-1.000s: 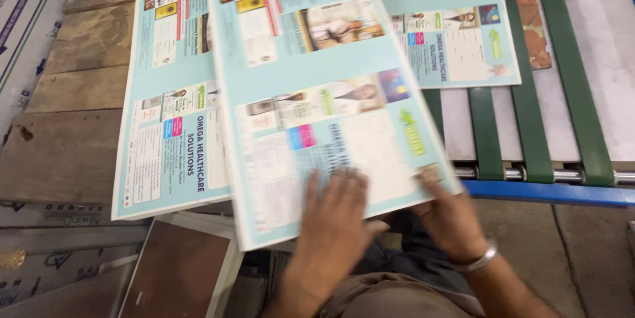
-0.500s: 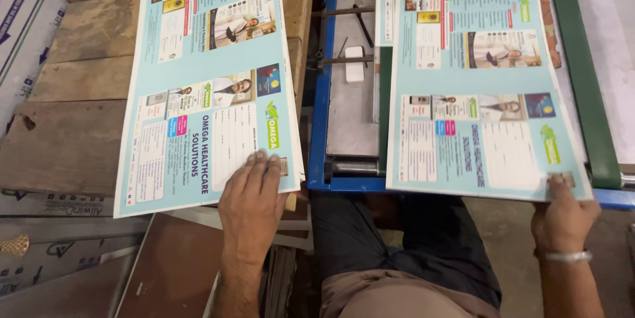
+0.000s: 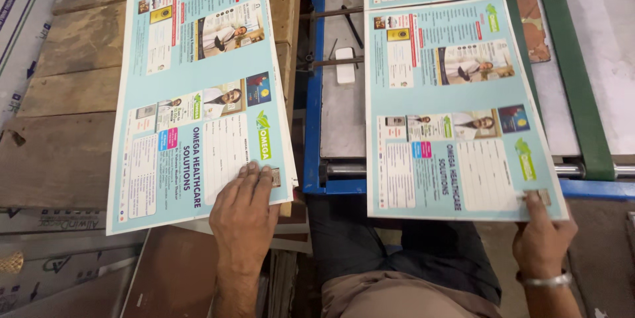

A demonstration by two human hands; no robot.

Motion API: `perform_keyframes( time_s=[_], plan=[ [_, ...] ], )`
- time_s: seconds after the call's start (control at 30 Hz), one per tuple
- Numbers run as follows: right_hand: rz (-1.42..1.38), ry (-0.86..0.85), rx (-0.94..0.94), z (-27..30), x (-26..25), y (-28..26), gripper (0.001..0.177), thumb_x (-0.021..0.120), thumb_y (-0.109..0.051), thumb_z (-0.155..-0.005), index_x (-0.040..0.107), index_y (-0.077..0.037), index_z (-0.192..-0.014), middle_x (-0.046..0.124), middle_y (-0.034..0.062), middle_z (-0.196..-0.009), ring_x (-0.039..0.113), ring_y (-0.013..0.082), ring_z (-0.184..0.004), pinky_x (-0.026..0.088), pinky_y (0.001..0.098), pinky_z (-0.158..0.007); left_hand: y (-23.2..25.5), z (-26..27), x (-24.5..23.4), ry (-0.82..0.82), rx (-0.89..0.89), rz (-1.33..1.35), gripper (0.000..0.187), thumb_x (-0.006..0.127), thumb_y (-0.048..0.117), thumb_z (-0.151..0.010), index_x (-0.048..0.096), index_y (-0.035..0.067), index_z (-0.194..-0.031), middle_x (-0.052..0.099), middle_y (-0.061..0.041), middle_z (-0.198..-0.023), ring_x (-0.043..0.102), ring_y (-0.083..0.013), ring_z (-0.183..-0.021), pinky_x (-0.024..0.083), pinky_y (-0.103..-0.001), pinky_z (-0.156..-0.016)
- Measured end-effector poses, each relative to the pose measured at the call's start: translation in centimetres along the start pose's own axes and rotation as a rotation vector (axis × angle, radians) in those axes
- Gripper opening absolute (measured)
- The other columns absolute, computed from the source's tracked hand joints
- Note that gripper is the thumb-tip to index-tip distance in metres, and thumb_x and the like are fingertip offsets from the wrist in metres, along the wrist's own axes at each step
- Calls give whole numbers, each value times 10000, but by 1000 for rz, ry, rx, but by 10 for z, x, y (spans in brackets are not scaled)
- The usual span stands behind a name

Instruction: The person stacks printed brochures on a wooden surface. They repeatedly pick up a brochure from a conveyor belt and place it onto a growing pile on the left side of the frame.

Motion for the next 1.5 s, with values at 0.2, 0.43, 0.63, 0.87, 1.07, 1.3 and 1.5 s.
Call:
perform_keyframes(
  time_s=[0.2,0.43,0.63,0.87,1.07,1.3,1.5],
  plan=[
    [-155,-119,-71,-43,47,-10,195,626,-51,-1156,604,118,-1251,666,185,-1203,675,192,-1029,576,286,-881,-2,2,4,-6,-13,-9,430,865,205,-777,741,42,-1155,747,-133,-1165,697,-269,-1135,568,-400,-968],
    [-366,-319,306,-44,97,1,327,507,-170,-1140,522,79,-1351,647,183,-1236,662,303,-1083,570,459,-940,-2,-7,1,-132,1,38,511,869,198,-698,740,32,-1164,749,-153,-1171,694,-284,-1130,546,-404,-944],
    [-196,-390,396,-6,97,-7,434,464,-197,-1109,471,97,-1429,590,262,-1316,648,370,-1159,560,462,-955,-41,-20,-28,-99,-9,376,534,767,36,-709,718,31,-1241,728,-177,-1254,678,-348,-1157,478,-440,-1025],
    [-241,-761,430,67,177,-61,490,470,-185,-1066,453,75,-1480,587,271,-1385,642,375,-1178,550,477,-948,6,-20,-19,179,-118,510,449,607,-76,-772,717,66,-1184,733,-138,-1211,680,-332,-1212,512,-443,-1102],
    [-476,-992,416,117,232,-89,547,607,-152,-982,410,-4,-1470,561,161,-1391,632,246,-1211,581,400,-935,157,-26,28,-260,209,236,548,638,294,-885,600,-1,-1344,590,-194,-1417,507,-337,-1401,335,-609,-1209],
    [-367,-410,189,11,156,-57,187,575,28,-1145,481,27,-1306,564,79,-1160,603,195,-1042,586,345,-949,72,-19,14,-279,70,44,778,596,541,-905,511,-21,-1436,478,-251,-1504,413,-381,-1432,243,-598,-1164],
    [-325,-145,34,-36,80,-45,363,535,21,-1066,478,-3,-1424,647,95,-1340,706,238,-1190,628,370,-957,13,-17,-6,-109,66,8,501,723,188,-869,615,-34,-1306,660,-194,-1316,601,-330,-1281,463,-488,-1124]
  ],
)
Point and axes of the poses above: each hand's wrist, its own z-axis away from the middle knuckle, its own x-axis out of the palm, y = z × x, the point moved 9 cm from there along -z, towards the middle knuckle
